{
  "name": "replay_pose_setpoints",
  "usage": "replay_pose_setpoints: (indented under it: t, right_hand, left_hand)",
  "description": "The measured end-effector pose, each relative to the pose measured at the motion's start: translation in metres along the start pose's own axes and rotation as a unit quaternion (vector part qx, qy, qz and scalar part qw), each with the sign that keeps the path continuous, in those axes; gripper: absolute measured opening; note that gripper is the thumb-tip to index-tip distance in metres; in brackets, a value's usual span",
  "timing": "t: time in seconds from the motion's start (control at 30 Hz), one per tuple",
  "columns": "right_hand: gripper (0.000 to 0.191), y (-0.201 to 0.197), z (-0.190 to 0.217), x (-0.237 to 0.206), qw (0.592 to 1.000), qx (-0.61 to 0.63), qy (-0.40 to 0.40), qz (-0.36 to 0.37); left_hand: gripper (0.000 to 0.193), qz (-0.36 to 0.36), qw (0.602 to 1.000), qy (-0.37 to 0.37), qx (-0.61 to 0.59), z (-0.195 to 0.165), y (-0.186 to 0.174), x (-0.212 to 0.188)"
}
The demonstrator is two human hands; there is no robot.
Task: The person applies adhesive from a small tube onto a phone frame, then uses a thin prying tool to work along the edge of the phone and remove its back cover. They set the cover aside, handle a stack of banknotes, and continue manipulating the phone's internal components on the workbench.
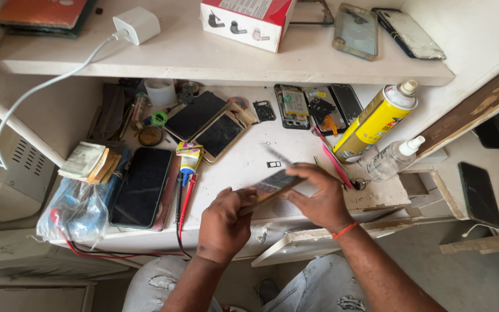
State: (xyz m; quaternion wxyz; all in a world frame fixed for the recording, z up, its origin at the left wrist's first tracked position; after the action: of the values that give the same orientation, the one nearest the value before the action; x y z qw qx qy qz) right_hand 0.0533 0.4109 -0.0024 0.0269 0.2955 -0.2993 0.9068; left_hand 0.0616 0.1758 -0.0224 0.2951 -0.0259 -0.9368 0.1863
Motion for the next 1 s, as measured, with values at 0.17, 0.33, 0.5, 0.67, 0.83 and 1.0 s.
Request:
replay_pose_setpoints:
  t: [0.17,0.33,0.5,0.67,0.83,1.0]
  right_hand:
    - [0.035,0.009,0.011,-0.008,0.990,-0.123,-0.056,-0.033]
    - [0.030,0.015,0.010,-0.019,0.987,-0.140,-0.069,-0.032]
    - [0.035,0.013,0.011,-0.016,0.987,-0.139,-0.063,-0.040]
    - [0.052,0.018,0.004,0.000,0.995,-0.024,0.014,-0.094]
    - [0.048,0.027,-0.018,0.004,0.923,0.293,0.227,-0.100]
    - [0.035,0.030,-0.032,-0.005,0.860,0.364,0.339,-0.112]
  left_hand:
    - [0.026,0.023,0.997,0.053,0.060,0.004,0.000,-0.009]
    - [0.051,0.056,0.981,0.050,0.180,0.015,-0.009,-0.012]
    - [0.054,0.067,0.980,0.050,0.180,0.019,-0.015,-0.008]
    - [0.035,0.123,0.972,-0.138,0.148,0.015,-0.019,-0.006]
    - [0.042,0.108,0.939,-0.325,-0.035,0.018,-0.008,0.003]
    - [0.045,0.092,0.822,-0.428,-0.364,0.032,-0.012,0.015]
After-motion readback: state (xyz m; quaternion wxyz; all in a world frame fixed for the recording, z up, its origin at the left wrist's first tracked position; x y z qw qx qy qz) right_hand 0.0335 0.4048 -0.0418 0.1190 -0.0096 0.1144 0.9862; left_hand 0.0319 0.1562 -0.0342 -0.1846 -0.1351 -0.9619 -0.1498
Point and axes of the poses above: each hand's wrist, its own x-axis towards the middle knuckle, its own y-axis out of the palm, z = x × y, the point moved 1 cm from there along x, towards the middle knuckle
